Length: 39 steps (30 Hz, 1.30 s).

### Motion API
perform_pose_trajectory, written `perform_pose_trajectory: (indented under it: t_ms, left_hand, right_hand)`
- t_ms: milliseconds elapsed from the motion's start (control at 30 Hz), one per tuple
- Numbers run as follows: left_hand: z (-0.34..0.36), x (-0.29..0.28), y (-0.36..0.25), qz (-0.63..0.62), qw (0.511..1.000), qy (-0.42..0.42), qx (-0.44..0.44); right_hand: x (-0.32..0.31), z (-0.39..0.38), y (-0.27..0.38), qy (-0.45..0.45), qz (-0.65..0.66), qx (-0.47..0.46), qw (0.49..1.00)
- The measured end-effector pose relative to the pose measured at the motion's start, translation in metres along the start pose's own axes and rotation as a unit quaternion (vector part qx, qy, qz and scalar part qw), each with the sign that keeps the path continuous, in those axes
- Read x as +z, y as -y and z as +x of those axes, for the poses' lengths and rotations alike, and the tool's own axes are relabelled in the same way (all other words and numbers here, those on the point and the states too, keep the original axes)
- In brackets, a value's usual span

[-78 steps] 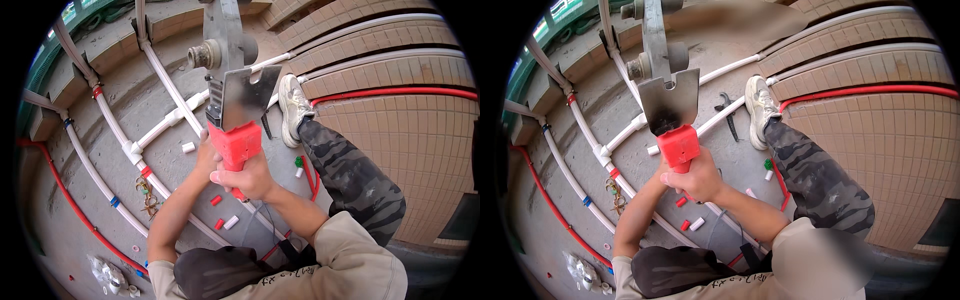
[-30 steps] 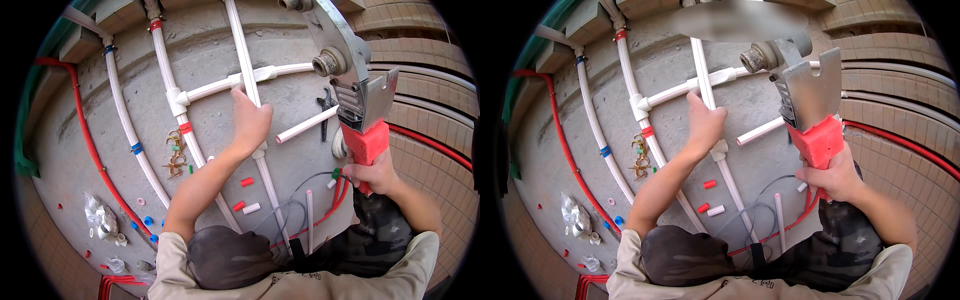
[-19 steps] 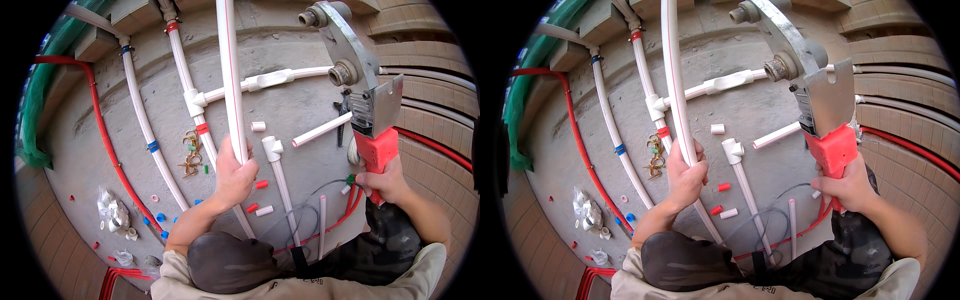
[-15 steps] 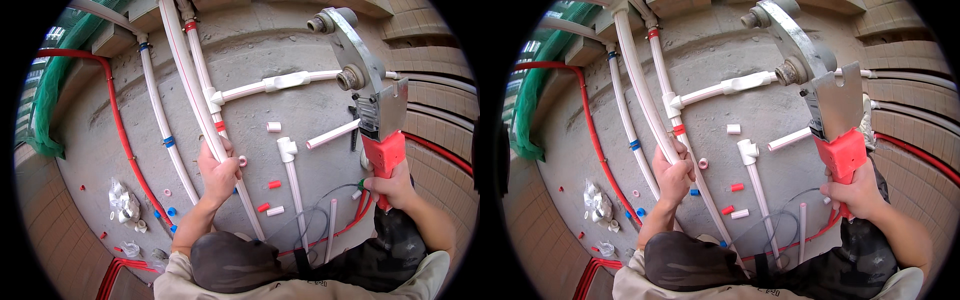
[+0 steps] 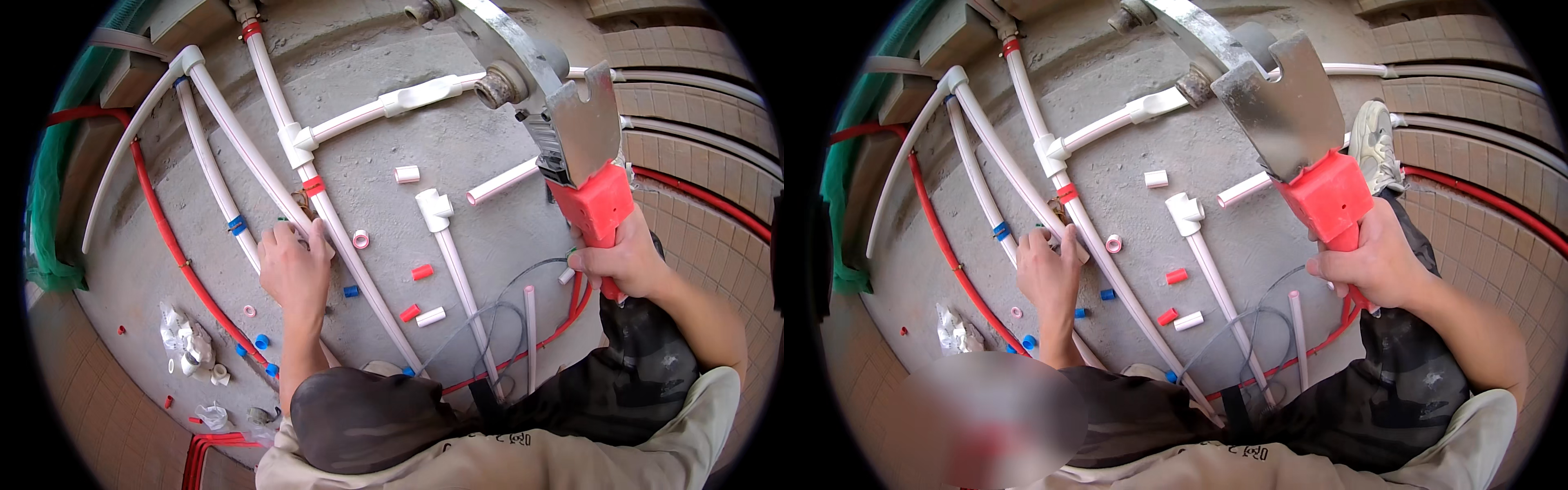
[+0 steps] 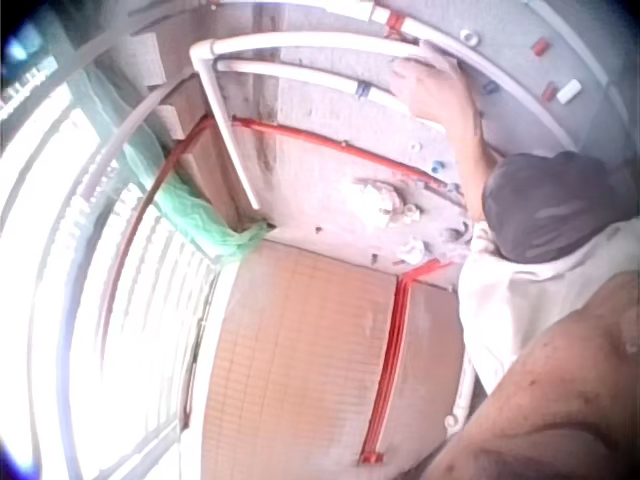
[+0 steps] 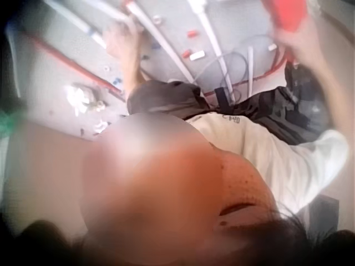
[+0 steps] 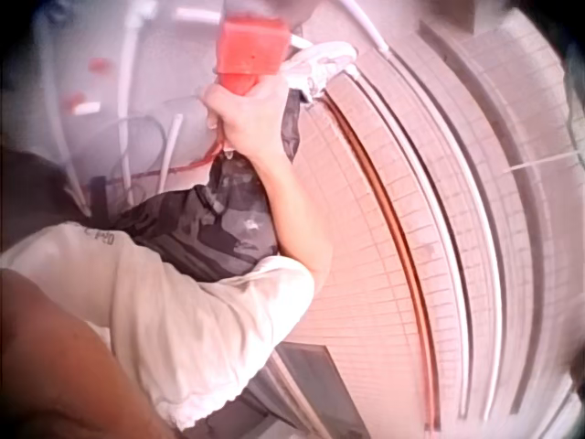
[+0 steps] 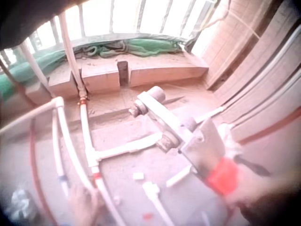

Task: The person sits on the floor and uses a pipe fusion tool to heat and join white plastic pipes and fittings. They repeatedly insert pipe ends and fittings into the tool, then press the heated parts together to form connections.

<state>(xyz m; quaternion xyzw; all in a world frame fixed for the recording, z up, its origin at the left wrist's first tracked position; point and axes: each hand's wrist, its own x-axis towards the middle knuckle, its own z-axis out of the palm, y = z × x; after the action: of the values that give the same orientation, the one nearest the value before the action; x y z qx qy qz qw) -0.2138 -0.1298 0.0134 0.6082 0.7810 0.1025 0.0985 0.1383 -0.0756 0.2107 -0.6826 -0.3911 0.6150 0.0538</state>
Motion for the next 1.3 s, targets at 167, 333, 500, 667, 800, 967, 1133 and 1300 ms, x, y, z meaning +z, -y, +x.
perform_pose_trajectory:
  t_ms: [167,333,500,667,800,967,1133,1300]
  left_hand:
    - [0.009,-0.004,-0.077,-0.277,0.910,0.106,0.291]
    - [0.021,-0.013,-0.122,-0.539,0.722,0.366,0.233]
    - [0.009,-0.062,-0.197,-0.783,0.352,0.509,0.057]
    - [0.026,-0.093,-0.213,-0.765,0.423,0.454,-0.175]
    - [0.078,-0.100,-0.167,-0.685,0.545,0.437,-0.206]
    - [0.062,-0.097,-0.168,-0.581,0.634,0.469,-0.203]
    - [-0.020,-0.064,-0.185,-0.566,0.646,0.468,-0.207]
    - [-0.093,-0.006,-0.186,-0.638,0.591,0.476,-0.129]
  right_hand:
    - [-0.006,-0.004,0.000,-0.029,0.011,-0.037,0.999]
    - [-0.016,-0.016,0.007,-0.049,0.009,-0.062,0.997]
    - [0.018,0.001,0.015,-0.031,-0.029,-0.230,0.972]
    - [-0.033,-0.008,0.043,0.153,-0.396,-0.244,0.872]
    - [-0.164,-0.081,-0.036,-0.211,-0.132,-0.198,0.948]
    - [-0.087,-0.092,-0.245,-0.091,-0.202,0.089,0.971]
    - [0.047,0.020,-0.143,0.043,0.129,-0.300,0.944]
    - [0.059,0.036,-0.131,0.123,0.282,-0.265,0.914]
